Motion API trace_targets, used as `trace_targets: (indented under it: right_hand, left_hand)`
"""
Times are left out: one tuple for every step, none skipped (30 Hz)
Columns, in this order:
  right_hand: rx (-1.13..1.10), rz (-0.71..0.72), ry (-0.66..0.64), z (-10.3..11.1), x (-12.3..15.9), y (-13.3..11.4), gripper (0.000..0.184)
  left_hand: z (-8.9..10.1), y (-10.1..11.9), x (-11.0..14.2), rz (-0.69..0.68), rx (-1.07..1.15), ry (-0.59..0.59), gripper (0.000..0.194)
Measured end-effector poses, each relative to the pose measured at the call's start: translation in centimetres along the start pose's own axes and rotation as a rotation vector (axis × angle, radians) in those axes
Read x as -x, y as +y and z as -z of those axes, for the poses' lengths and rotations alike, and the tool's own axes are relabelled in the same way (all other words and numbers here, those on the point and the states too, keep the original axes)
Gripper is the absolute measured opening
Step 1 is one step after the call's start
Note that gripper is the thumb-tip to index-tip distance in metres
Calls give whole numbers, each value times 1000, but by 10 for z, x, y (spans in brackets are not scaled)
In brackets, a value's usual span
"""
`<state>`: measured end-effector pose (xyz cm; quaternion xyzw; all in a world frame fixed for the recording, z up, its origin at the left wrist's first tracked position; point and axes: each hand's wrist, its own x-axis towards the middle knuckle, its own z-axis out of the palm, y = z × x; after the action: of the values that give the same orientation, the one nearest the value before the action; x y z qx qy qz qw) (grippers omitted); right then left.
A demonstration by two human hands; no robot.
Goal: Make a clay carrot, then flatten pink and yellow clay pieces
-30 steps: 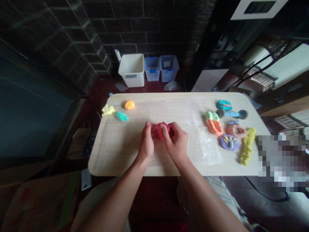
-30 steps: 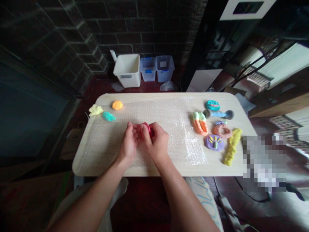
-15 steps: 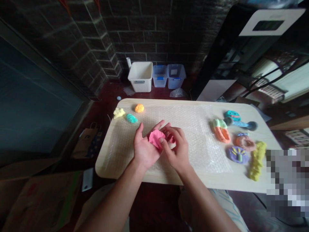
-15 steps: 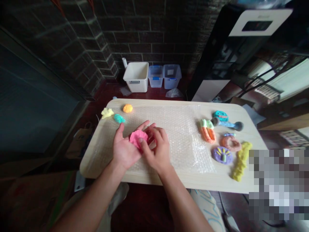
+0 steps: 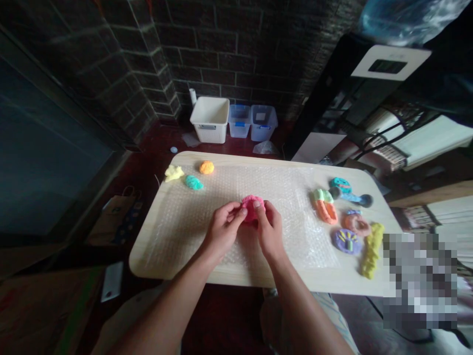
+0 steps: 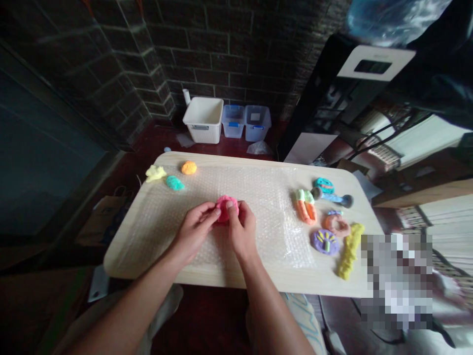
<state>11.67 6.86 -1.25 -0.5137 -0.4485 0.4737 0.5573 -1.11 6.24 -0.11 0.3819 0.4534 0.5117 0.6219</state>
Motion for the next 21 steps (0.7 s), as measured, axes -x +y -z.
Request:
trace_targets:
  right_hand:
    - [13, -6, -28, 0, 1, -1, 42]
    - [17, -10, -56, 0, 2, -2, 44]
    - [10, -15, -83, -1, 3, -4, 45]
    - [-4, -21, -107, -1, 4, -5, 45]
    - [-20, -24, -123, 0, 5, -7, 46]
    - [-25, -19, -128, 1, 5, -9, 46]
    - [-6, 0, -119, 2, 6, -10, 46]
    - [47, 40, -97, 3, 6, -11, 45]
    - [134, 104, -68, 3, 7, -11, 43]
    - [244, 188, -36, 3, 8, -12, 40]
    - [363, 279, -4, 2, 10, -12, 35]
    - [477, 371, 21, 0, 13, -11, 30]
    - [575, 455, 29, -5, 17, -11, 28]
    - [652, 510, 26, -10, 22, -12, 31]
    - [715, 559, -4, -16, 28, -13, 35]
    - [763, 573, -81, -22, 33, -14, 39]
    - [790, 577, -164, -28, 38, -16, 44]
    - [807, 577, -234, -32, 43, -19, 50]
    - [804, 566, -287, -35, 45, -23, 54]
    - [778, 550, -304, -36, 47, -27, 55]
    - [744, 537, -299, -36, 47, -31, 56]
  left_hand:
    - [2, 1, 0, -19, -45, 1, 25]
    - [5, 2, -1, -33, -87, 6, 25]
    - [7, 3, -2, -37, -117, 9, 25]
    - [9, 5, -2, -33, -129, 11, 26]
    - [10, 6, -3, -22, -125, 9, 27]
    - [10, 6, -3, -10, -112, 7, 27]
    - [9, 7, -3, -2, -94, 4, 27]
    - [7, 7, -3, -2, -70, 5, 26]
    - [4, 7, -2, -6, -29, 10, 24]
    - [1, 8, -2, -6, 39, 22, 21]
    - [-2, 9, -1, 10, 134, 38, 20]
    - [-5, 11, 0, 42, 247, 59, 22]
    - [-7, 13, 0, 90, 365, 84, 27]
    - [-8, 17, 0, 142, 462, 113, 35]
    - [-7, 22, 0, 193, 535, 135, 44]
    - [-5, 27, 0, 224, 580, 154, 53]
    - [-2, 32, 0, 243, 605, 154, 60]
    - [2, 36, 0, 262, 629, 129, 65]
    - [6, 40, 0, 269, 647, 105, 67]
    - [9, 43, 0, 278, 660, 77, 68]
    - [11, 44, 1, 296, 667, 47, 69]
